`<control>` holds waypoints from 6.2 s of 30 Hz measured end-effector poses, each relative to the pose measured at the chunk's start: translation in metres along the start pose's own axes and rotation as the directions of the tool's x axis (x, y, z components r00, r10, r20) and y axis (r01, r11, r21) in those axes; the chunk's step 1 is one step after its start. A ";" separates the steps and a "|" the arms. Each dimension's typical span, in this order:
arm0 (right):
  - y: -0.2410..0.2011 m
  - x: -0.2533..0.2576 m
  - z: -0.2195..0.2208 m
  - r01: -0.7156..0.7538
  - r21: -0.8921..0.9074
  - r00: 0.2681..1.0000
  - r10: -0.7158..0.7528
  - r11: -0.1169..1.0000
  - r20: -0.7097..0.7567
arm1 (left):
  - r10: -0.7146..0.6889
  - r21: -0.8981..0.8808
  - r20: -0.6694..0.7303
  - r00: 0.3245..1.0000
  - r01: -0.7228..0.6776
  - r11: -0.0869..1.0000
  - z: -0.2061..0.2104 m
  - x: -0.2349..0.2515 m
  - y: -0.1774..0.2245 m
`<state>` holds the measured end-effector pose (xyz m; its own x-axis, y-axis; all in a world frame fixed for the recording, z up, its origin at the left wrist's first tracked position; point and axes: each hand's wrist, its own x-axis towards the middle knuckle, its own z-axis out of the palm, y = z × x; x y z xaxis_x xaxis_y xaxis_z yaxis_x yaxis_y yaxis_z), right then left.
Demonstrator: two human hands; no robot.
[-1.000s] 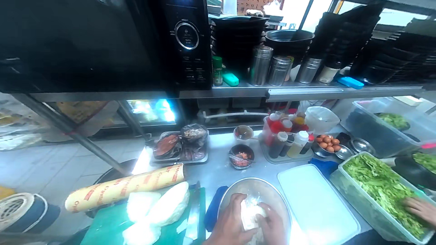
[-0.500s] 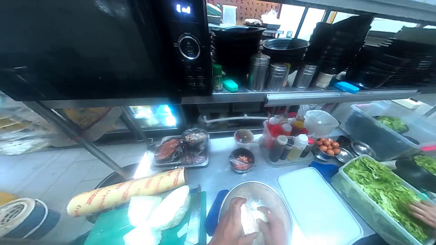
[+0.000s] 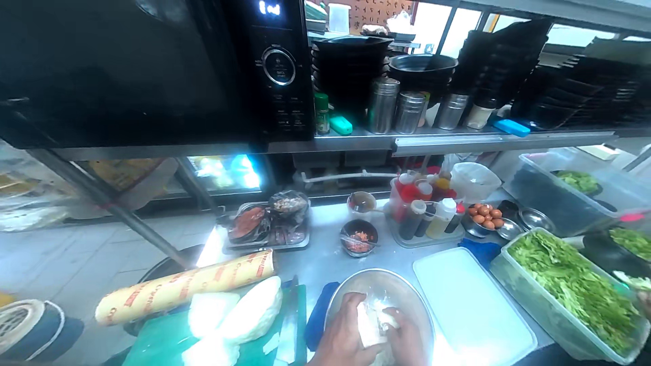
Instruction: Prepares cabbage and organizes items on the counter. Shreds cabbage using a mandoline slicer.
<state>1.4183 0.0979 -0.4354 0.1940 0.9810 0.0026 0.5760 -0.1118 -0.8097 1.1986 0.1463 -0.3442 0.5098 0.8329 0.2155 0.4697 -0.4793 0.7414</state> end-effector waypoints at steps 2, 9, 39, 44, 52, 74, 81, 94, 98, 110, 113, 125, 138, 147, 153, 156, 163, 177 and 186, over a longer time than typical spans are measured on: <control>-0.004 0.001 -0.005 -0.012 0.002 0.999 0.012 1.000 0.030 | -0.015 0.000 0.005 1.000 0.015 1.000 -0.003 -0.001 0.003; 0.012 -0.001 0.000 -0.043 -0.014 0.998 0.044 0.999 0.039 | -0.007 0.012 0.009 1.000 0.007 1.000 -0.001 -0.001 0.000; -0.042 -0.010 -0.022 -0.028 0.145 0.999 0.033 0.989 -0.030 | 0.022 0.006 -0.023 0.999 -0.022 1.000 0.007 -0.001 -0.003; 0.006 0.003 -0.010 -0.154 -0.057 0.988 0.155 0.986 0.021 | 0.023 0.001 -0.028 0.999 -0.023 1.000 0.005 -0.003 0.002; 0.012 0.005 -0.010 -0.171 -0.056 0.983 0.174 0.984 0.054 | 0.012 0.010 -0.017 1.000 -0.012 1.000 0.002 -0.001 0.004; -0.029 -0.006 -0.019 -0.003 0.054 1.000 0.002 0.999 0.005 | 0.016 0.009 -0.035 0.999 -0.015 1.000 0.004 -0.001 0.001; 0.002 0.000 -0.012 -0.118 -0.056 0.991 0.121 0.991 0.060 | 0.031 0.010 -0.018 0.999 -0.030 0.999 0.001 0.000 0.002; -0.034 -0.010 -0.021 -0.013 0.044 1.000 0.013 0.999 0.013 | 0.029 0.022 0.004 1.000 -0.029 0.999 0.005 0.000 0.004; 0.021 0.002 -0.009 -0.174 -0.099 0.978 0.184 0.980 0.102 | 0.027 0.029 0.018 0.999 -0.027 0.999 0.003 -0.001 0.004; -0.025 -0.005 -0.019 -0.069 0.115 0.997 0.071 0.991 -0.015 | 0.003 0.028 0.006 1.000 -0.004 1.000 0.003 -0.001 0.006; -0.020 -0.001 -0.014 -0.025 0.121 0.999 0.028 0.992 -0.027 | 0.005 0.026 0.012 1.000 -0.005 1.000 0.003 -0.001 0.003; 0.019 0.003 -0.007 -0.075 -0.042 0.997 0.075 0.996 0.001 | -0.007 0.023 0.007 1.000 0.007 1.000 0.004 -0.004 0.004; -0.015 -0.004 -0.020 0.029 0.002 1.000 -0.029 1.000 0.011 | 0.011 -0.003 -0.013 1.000 -0.011 1.000 0.002 -0.006 0.000; -0.018 -0.006 -0.022 -0.007 0.023 1.000 0.008 1.000 -0.010 | 0.015 0.008 -0.026 1.000 -0.015 1.000 0.007 -0.004 0.003; 0.021 0.000 -0.009 -0.095 -0.056 0.995 0.096 0.994 0.023 | 0.016 0.011 -0.028 0.999 -0.016 1.000 0.006 -0.005 0.003; -0.005 -0.004 -0.019 -0.029 0.007 0.999 0.029 1.000 0.022 | 0.032 0.001 -0.031 0.999 -0.032 0.999 0.009 -0.006 0.002; 0.022 -0.001 -0.008 -0.121 -0.037 0.992 0.122 0.992 0.043 | 0.023 0.002 -0.020 1.000 -0.023 1.000 0.009 -0.009 0.004; -0.017 -0.006 -0.021 0.095 0.106 0.995 -0.095 0.990 0.000 | 0.019 0.007 -0.024 1.000 -0.019 1.000 0.012 -0.007 0.000; -0.021 -0.012 -0.022 0.106 0.088 0.994 -0.106 0.990 -0.013 | 0.005 0.017 -0.015 1.000 -0.004 1.000 0.012 -0.009 0.004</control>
<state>1.4216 0.0854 -0.4056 0.1420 0.9853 0.0954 0.5215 0.0075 -0.8532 1.2048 0.1340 -0.3512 0.5013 0.8346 0.2283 0.4796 -0.4876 0.7295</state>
